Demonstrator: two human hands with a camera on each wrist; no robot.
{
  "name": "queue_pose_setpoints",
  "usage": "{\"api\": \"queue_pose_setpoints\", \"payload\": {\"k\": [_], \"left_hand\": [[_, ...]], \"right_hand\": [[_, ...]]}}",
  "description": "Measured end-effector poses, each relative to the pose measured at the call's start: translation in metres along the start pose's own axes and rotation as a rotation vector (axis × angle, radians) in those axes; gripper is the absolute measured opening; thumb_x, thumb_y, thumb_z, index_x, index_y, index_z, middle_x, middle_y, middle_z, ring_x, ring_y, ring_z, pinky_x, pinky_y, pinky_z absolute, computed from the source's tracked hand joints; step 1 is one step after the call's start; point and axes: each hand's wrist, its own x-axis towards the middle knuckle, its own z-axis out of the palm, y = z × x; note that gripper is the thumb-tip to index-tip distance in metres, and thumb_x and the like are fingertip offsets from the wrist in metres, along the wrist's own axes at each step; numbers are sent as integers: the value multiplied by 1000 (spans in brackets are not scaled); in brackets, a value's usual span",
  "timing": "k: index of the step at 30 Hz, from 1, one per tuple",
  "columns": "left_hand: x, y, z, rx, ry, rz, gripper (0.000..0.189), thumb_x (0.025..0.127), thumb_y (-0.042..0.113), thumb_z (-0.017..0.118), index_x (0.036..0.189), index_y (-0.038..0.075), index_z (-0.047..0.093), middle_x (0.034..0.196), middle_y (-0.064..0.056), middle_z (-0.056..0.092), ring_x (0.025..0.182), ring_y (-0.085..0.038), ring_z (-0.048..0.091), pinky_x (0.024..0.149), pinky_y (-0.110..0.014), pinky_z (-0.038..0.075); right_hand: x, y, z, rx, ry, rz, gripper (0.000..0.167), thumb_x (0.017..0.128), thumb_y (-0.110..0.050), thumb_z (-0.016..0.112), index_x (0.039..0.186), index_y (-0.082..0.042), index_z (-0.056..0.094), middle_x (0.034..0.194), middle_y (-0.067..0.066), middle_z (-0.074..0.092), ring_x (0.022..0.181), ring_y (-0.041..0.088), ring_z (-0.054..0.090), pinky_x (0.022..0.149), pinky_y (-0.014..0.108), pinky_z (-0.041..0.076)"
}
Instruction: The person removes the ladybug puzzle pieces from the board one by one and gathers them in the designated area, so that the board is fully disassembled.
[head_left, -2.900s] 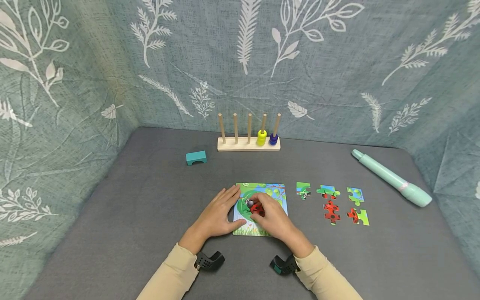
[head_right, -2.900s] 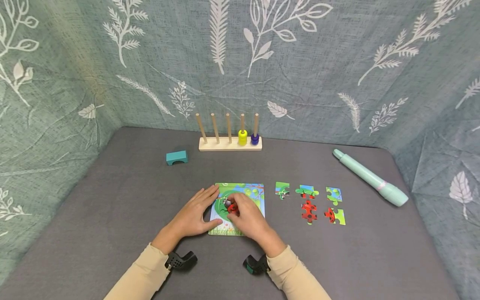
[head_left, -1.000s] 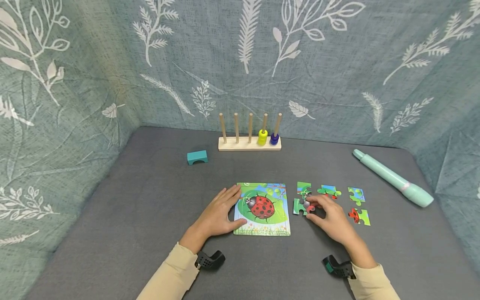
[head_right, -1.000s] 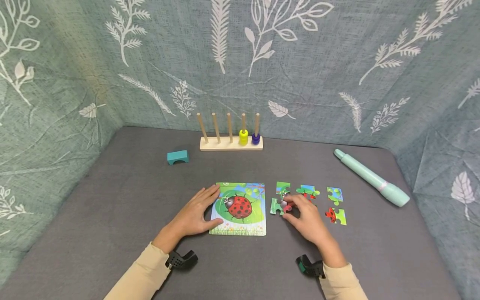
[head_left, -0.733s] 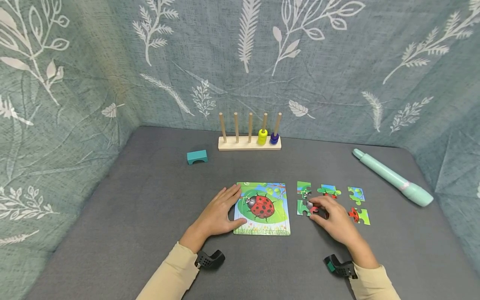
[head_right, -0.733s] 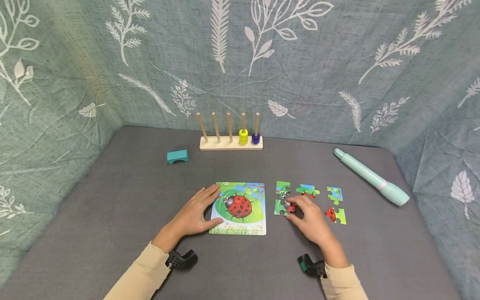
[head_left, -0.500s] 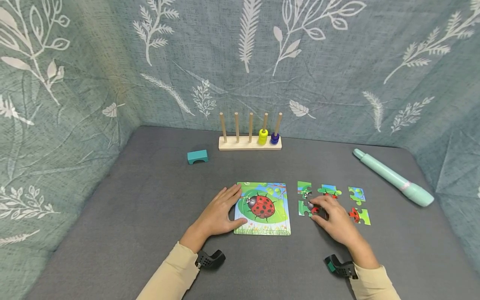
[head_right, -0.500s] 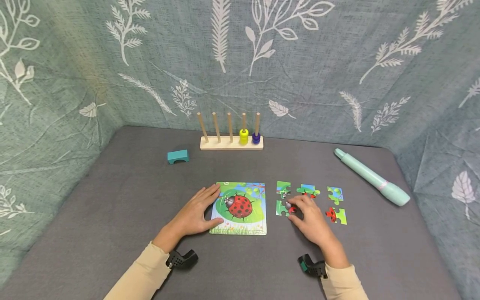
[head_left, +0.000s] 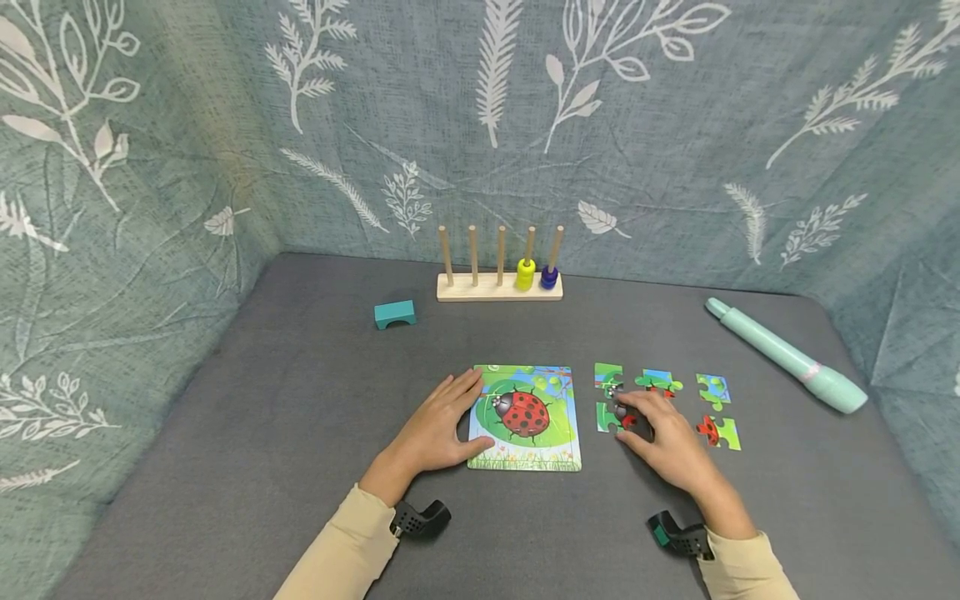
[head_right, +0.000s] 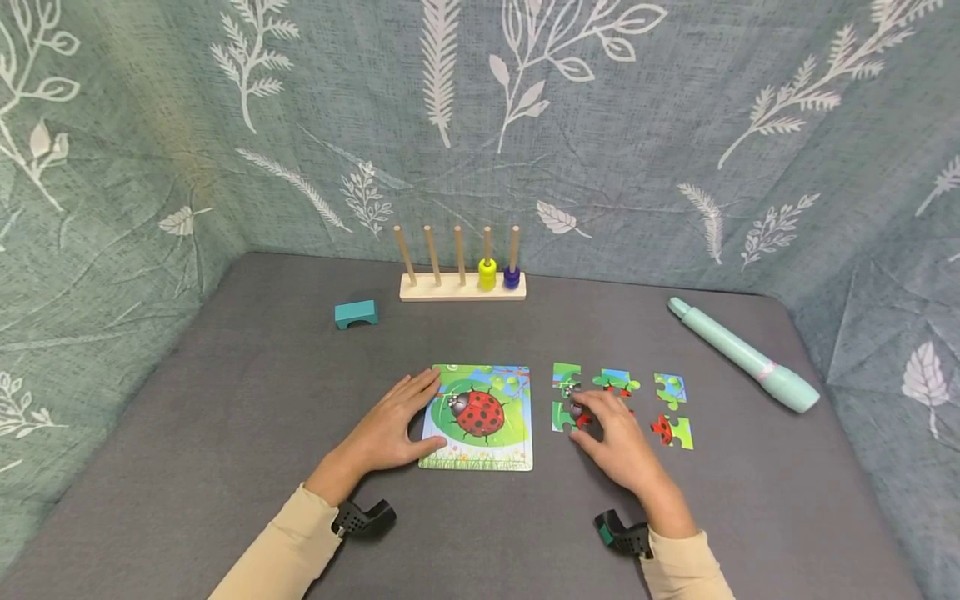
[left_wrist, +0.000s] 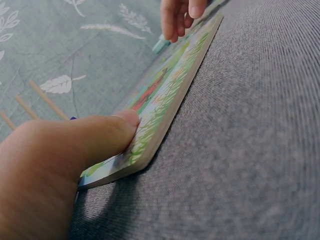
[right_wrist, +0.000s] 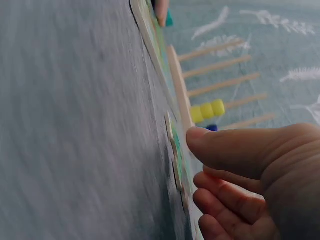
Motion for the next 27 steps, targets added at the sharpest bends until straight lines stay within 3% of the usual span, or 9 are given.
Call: {"api": "queue_pose_setpoints", "payload": {"k": [6, 12, 19, 27], "left_hand": [[-1, 0, 0, -10, -3, 0, 83, 81, 43, 68, 142, -4, 39, 151, -18, 33, 141, -30, 31, 118, -46, 25], [-1, 0, -1, -58, -6, 27, 81, 84, 43, 66, 144, -3, 37, 153, -16, 31, 142, -29, 29, 118, -46, 24], [-1, 2, -2, -108, 6, 39, 74, 87, 36, 65, 144, -3, 36, 153, -14, 31, 141, -28, 30, 119, -43, 23], [5, 18, 2, -102, 39, 153, 54, 90, 23, 63, 136, -3, 49, 146, -14, 44, 136, -28, 40, 117, -39, 28]], "right_hand": [[0, -15, 10, 33, 25, -22, 48, 78, -10, 77, 123, -2, 60, 121, 13, 59, 111, 31, 56, 87, 49, 49], [-1, -34, 23, 74, -17, -49, 48, 80, -16, 76, 124, -5, 60, 123, 11, 58, 116, 30, 55, 92, 49, 49], [-3, -45, 37, 48, -54, -107, 46, 80, -19, 76, 122, -8, 60, 122, 6, 58, 115, 25, 55, 95, 47, 48], [-1, -46, 43, 14, -55, -136, 41, 80, -19, 77, 116, -6, 65, 119, 5, 58, 113, 23, 55, 93, 45, 49]]}}
